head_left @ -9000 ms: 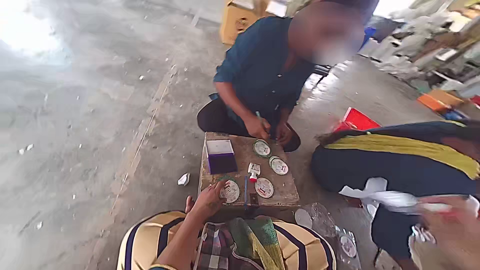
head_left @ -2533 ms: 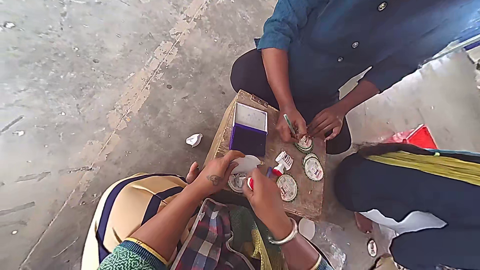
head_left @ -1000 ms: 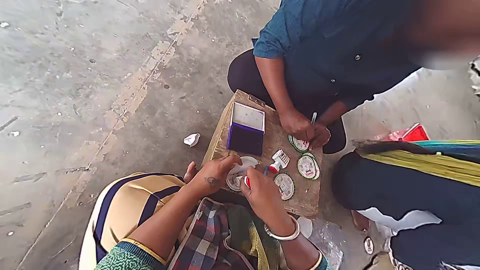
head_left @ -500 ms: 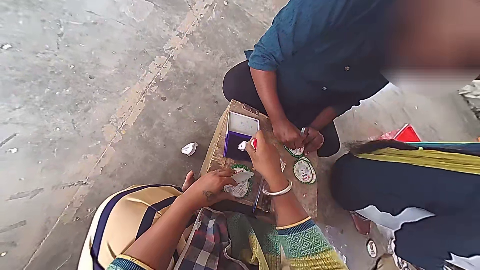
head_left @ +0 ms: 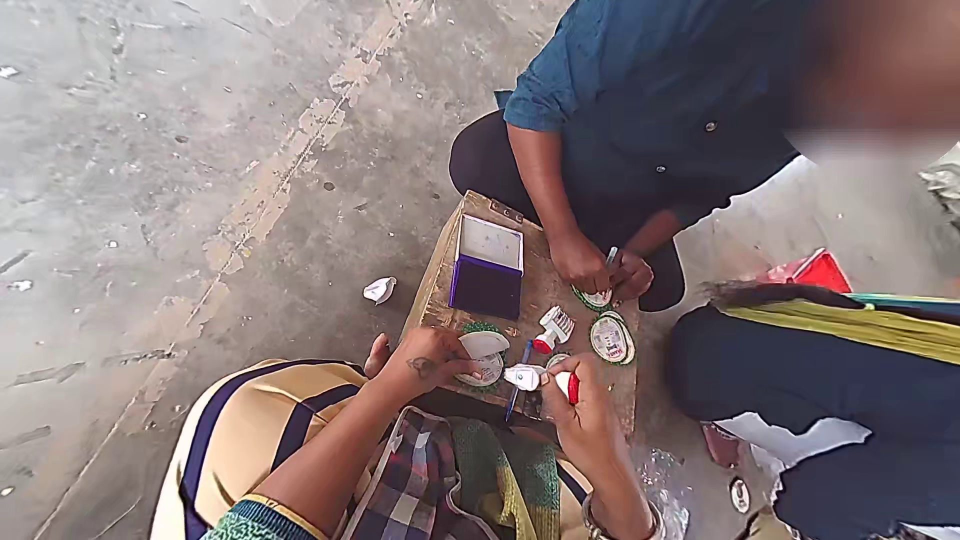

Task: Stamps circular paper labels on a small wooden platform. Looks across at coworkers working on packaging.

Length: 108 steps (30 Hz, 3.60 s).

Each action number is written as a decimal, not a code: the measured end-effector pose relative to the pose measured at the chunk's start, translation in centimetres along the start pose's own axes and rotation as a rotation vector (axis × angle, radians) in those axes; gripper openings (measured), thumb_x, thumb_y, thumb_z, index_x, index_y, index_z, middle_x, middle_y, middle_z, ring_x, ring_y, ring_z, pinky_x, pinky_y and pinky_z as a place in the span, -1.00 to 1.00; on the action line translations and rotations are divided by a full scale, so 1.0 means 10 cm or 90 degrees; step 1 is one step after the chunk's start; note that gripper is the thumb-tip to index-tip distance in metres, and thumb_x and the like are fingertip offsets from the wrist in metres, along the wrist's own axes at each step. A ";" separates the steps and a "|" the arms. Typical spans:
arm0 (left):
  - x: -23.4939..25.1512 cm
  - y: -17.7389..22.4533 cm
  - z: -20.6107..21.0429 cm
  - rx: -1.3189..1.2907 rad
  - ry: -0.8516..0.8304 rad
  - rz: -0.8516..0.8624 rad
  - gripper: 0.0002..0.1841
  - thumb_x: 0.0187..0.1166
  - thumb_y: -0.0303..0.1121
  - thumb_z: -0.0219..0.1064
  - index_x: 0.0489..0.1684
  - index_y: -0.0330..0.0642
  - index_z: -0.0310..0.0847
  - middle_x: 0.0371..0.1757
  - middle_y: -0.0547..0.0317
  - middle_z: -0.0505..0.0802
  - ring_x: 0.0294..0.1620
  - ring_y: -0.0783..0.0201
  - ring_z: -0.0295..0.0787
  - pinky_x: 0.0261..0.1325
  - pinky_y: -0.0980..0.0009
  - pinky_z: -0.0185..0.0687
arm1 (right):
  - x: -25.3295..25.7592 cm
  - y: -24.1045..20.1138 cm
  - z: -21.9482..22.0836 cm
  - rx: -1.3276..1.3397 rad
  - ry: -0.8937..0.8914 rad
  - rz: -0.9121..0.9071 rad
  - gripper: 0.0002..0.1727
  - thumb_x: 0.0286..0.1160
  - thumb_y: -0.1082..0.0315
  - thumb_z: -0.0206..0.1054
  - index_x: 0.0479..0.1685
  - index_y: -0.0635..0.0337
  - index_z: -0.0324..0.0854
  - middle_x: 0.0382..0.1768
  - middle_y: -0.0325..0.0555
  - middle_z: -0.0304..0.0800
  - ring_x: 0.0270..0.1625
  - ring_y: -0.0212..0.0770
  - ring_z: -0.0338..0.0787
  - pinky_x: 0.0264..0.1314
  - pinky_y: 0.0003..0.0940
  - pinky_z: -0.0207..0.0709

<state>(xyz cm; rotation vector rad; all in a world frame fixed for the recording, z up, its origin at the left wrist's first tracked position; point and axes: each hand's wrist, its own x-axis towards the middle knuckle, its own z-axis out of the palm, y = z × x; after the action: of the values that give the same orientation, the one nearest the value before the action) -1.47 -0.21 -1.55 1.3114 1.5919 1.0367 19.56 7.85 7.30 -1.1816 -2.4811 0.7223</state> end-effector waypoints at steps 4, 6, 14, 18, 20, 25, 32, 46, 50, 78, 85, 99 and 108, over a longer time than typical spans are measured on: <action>0.00 -0.04 0.01 -0.006 0.024 0.019 -0.72 0.56 -0.24 0.47 -0.17 -0.35 0.86 -0.14 -0.12 0.91 -0.04 0.06 0.84 0.15 0.03 0.63 | 0.02 -0.02 0.06 -0.023 -0.043 -0.005 -0.71 0.59 0.20 0.19 -0.07 0.30 0.61 -0.46 -0.19 0.65 -0.48 -0.37 0.61 -0.44 -0.41 0.49; -0.01 -0.02 0.00 -0.006 0.018 0.007 -0.72 0.63 -0.29 0.39 -0.04 -0.41 0.75 -0.11 -0.18 0.86 -0.03 0.01 0.81 0.15 0.02 0.62 | 0.06 -0.03 0.11 -0.052 -0.060 -0.020 -0.71 0.59 0.21 0.20 -0.07 0.28 0.62 -0.46 -0.15 0.67 -0.48 -0.28 0.65 -0.45 -0.32 0.51; -0.01 -0.08 0.06 -0.010 0.065 0.037 -0.69 0.74 -0.42 0.19 0.34 -0.36 0.57 0.09 -0.26 0.84 0.09 -0.10 0.83 0.23 -0.04 0.65 | 0.19 -0.21 0.58 -0.202 -0.105 -0.126 -0.81 0.34 0.45 0.41 -0.19 0.44 0.70 -0.43 0.19 0.77 -0.35 0.21 0.86 -0.39 0.06 0.68; -0.03 -0.06 0.02 0.021 0.028 0.067 -0.68 0.70 -0.56 0.07 0.07 -0.32 0.82 0.01 -0.27 0.85 0.08 -0.12 0.80 0.24 -0.03 0.62 | 0.19 -0.21 0.40 -0.148 -0.074 -0.093 -0.77 0.46 0.38 0.37 -0.11 0.44 0.68 -0.39 0.17 0.79 -0.35 0.14 0.86 -0.36 0.07 0.68; -0.02 -0.08 0.01 0.052 0.000 0.082 -0.64 0.70 -0.59 0.05 0.15 -0.28 0.82 0.08 -0.27 0.85 0.16 -0.15 0.81 0.33 -0.03 0.61 | 0.31 -0.21 0.21 -0.109 0.015 -0.073 -0.73 0.52 0.31 0.31 -0.09 0.42 0.65 -0.44 0.08 0.75 -0.44 0.01 0.78 -0.41 0.00 0.63; -0.07 -0.14 0.03 0.092 -0.046 0.163 -0.70 0.61 -0.35 0.38 0.16 -0.34 0.80 0.29 -0.29 0.81 0.41 -0.21 0.72 0.48 -0.09 0.54 | 1.02 -0.24 0.29 -0.125 -0.001 0.011 -0.68 0.65 0.28 0.35 0.10 0.40 0.56 -0.29 0.25 0.75 -0.27 0.25 0.79 -0.25 0.24 0.59; -0.06 -0.20 0.04 0.132 -0.044 0.219 -0.76 0.61 -0.33 0.39 -0.03 -0.34 0.86 0.27 -0.25 0.84 0.44 -0.19 0.72 0.48 -0.04 0.56 | 1.24 -0.23 0.45 -0.175 -0.082 0.071 -0.67 0.70 0.26 0.32 0.19 0.36 0.52 -0.24 0.30 0.77 -0.14 0.33 0.81 -0.16 0.30 0.59; 0.00 -0.05 0.00 -0.014 0.053 -0.022 -0.74 0.70 -0.31 0.31 -0.06 -0.43 0.63 -0.24 -0.15 0.80 -0.20 0.08 0.75 -0.02 0.13 0.62 | 0.09 -0.24 0.30 -0.128 -0.046 0.011 -0.69 0.59 0.24 0.29 -0.02 0.39 0.63 -0.49 0.04 0.73 -0.50 0.03 0.76 -0.48 0.02 0.59; -0.01 -0.05 0.01 -0.005 0.067 -0.011 -0.70 0.74 -0.36 0.23 0.24 -0.42 0.59 -0.13 -0.24 0.85 -0.10 -0.05 0.83 0.09 0.01 0.67 | 0.18 -0.38 0.59 -0.192 -0.075 0.053 -0.69 0.59 0.31 0.33 0.04 0.44 0.63 -0.45 0.17 0.79 -0.39 0.22 0.84 -0.37 0.16 0.62; -0.02 -0.13 0.00 0.124 -0.052 0.181 -0.75 0.69 -0.41 0.26 -0.11 -0.41 0.85 0.20 -0.27 0.87 0.37 -0.19 0.77 0.47 -0.04 0.55 | 0.61 -0.30 0.10 -0.060 0.089 0.092 -0.70 0.68 0.30 0.26 0.11 0.41 0.52 -0.38 0.10 0.69 -0.34 0.02 0.72 -0.24 0.06 0.56; -0.05 -0.14 0.09 0.175 -0.021 0.211 -0.80 0.58 -0.41 0.36 -0.15 -0.37 0.86 0.20 -0.26 0.87 0.35 -0.22 0.78 0.38 -0.09 0.63 | -0.09 -0.14 0.09 -0.060 0.039 0.097 -0.68 0.59 0.25 0.20 0.00 0.41 0.57 -0.49 -0.10 0.65 -0.52 -0.27 0.62 -0.46 -0.26 0.51; -0.05 -0.07 0.13 0.056 0.117 0.063 -0.64 0.74 -0.42 0.20 0.44 -0.33 0.56 0.02 -0.29 0.88 0.02 -0.21 0.89 0.19 -0.09 0.69 | 0.15 -0.39 0.50 -0.178 -0.043 0.086 -0.67 0.60 0.29 0.32 0.09 0.44 0.63 -0.45 0.17 0.79 -0.39 0.22 0.84 -0.37 0.16 0.63; -0.03 -0.08 0.11 0.049 0.108 0.084 -0.73 0.75 -0.48 0.13 0.22 -0.36 0.69 0.00 -0.25 0.88 0.02 -0.15 0.88 0.18 -0.05 0.69 | 0.18 -0.31 0.40 -0.129 0.075 0.100 -0.69 0.60 0.33 0.29 0.04 0.49 0.62 -0.40 0.18 0.79 -0.38 0.15 0.83 -0.33 0.13 0.63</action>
<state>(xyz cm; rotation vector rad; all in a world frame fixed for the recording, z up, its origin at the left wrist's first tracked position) -0.69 -0.48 -2.62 1.4283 1.7028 1.2058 14.67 6.37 5.82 -1.4608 -2.4277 0.4314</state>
